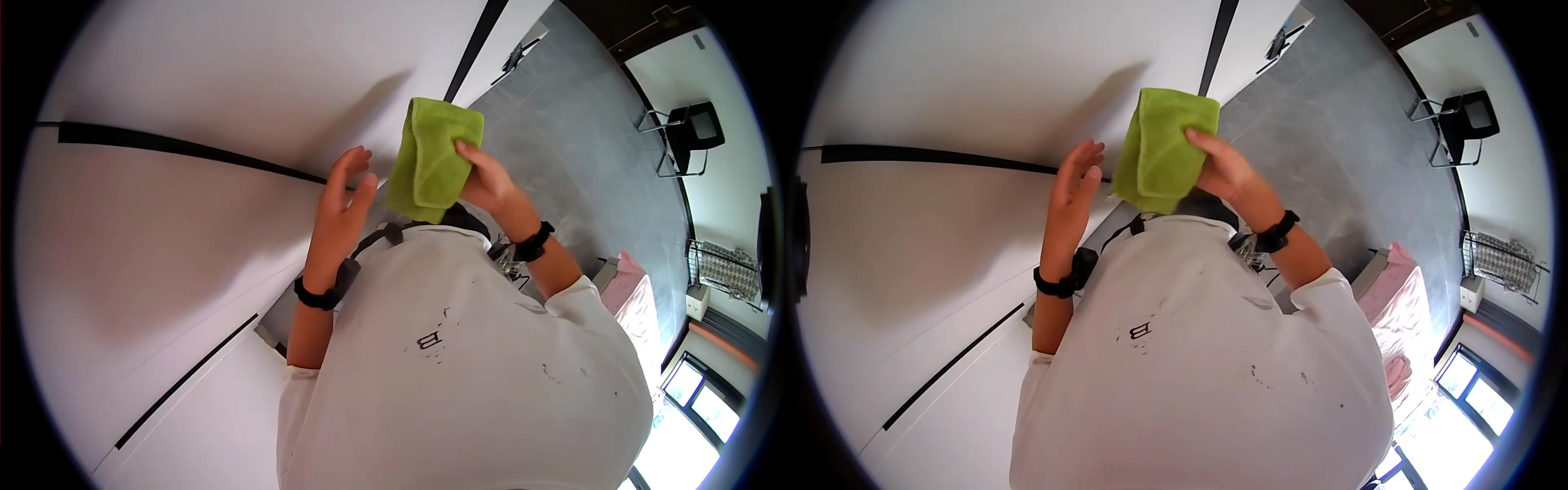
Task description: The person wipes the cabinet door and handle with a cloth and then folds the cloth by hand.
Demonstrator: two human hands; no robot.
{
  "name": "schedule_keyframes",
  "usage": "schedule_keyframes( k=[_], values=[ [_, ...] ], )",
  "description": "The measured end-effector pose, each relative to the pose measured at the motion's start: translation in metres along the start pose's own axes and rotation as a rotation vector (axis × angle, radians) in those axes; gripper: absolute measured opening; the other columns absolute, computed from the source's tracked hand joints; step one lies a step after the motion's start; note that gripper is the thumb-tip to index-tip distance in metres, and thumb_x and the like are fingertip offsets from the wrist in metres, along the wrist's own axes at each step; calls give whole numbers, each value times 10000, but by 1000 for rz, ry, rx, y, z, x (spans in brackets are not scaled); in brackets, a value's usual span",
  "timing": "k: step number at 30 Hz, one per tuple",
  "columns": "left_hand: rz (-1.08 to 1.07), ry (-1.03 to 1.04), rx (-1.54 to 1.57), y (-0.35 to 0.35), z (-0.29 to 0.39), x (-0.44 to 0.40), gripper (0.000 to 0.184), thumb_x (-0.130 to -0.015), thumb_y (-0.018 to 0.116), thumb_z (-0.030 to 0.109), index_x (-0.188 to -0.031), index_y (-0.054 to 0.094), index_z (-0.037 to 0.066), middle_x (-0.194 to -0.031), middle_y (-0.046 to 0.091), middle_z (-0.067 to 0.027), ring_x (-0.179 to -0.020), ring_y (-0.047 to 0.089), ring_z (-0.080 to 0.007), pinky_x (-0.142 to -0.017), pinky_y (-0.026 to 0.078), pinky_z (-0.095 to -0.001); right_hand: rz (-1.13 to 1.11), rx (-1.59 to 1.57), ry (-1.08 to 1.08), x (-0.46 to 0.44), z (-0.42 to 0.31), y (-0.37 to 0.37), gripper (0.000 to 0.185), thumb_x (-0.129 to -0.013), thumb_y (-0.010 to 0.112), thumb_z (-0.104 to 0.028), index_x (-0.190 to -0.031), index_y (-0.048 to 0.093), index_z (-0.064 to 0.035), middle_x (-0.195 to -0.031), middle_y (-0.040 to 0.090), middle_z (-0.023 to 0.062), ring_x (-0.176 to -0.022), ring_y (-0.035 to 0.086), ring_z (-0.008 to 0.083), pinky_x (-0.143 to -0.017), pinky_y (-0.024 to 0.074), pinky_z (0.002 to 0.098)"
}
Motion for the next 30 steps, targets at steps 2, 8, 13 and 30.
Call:
schedule_keyframes(
  k=[2,8,13,30],
  values=[
    [-35,-132,138,6,-9,-4,505,-948,537,287,-1369,403,43,-1333,516,-112,-1193,514,-208,-922,406,-322,-194,-1,-23,3,6,1,503,-880,600,-236,-1313,464,-19,-1271,555,140,-1181,526,296,-1003,418,413],
    [-241,-421,473,30,-33,-14,685,-889,567,482,-1396,376,63,-1303,526,-105,-1202,494,-196,-942,361,-329,-315,38,117,-41,39,-40,388,-918,558,-214,-1262,512,-40,-1196,599,128,-1049,603,251,-887,505,389],
    [-195,-498,223,22,-64,-3,714,-856,605,500,-1385,390,72,-1242,543,-71,-1142,513,-183,-944,360,-351,-3,153,46,-53,41,-40,292,-952,534,-213,-1176,545,-25,-1071,645,99,-870,658,206,-728,560,311],
    [-291,-558,972,56,-136,-10,393,-973,488,293,-1237,524,5,-1187,603,-109,-1069,602,-207,-938,482,-401,336,1581,-61,-39,-16,-28,255,-864,612,-193,-1022,524,-15,-796,651,167,-696,629,235,-620,486,356]
  ],
)
Point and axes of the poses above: each hand's wrist, its own x-axis away from the middle knuckle, its own y-axis out of the palm, z = x × y, the point moved 7 cm from there along -x, towards the middle knuckle
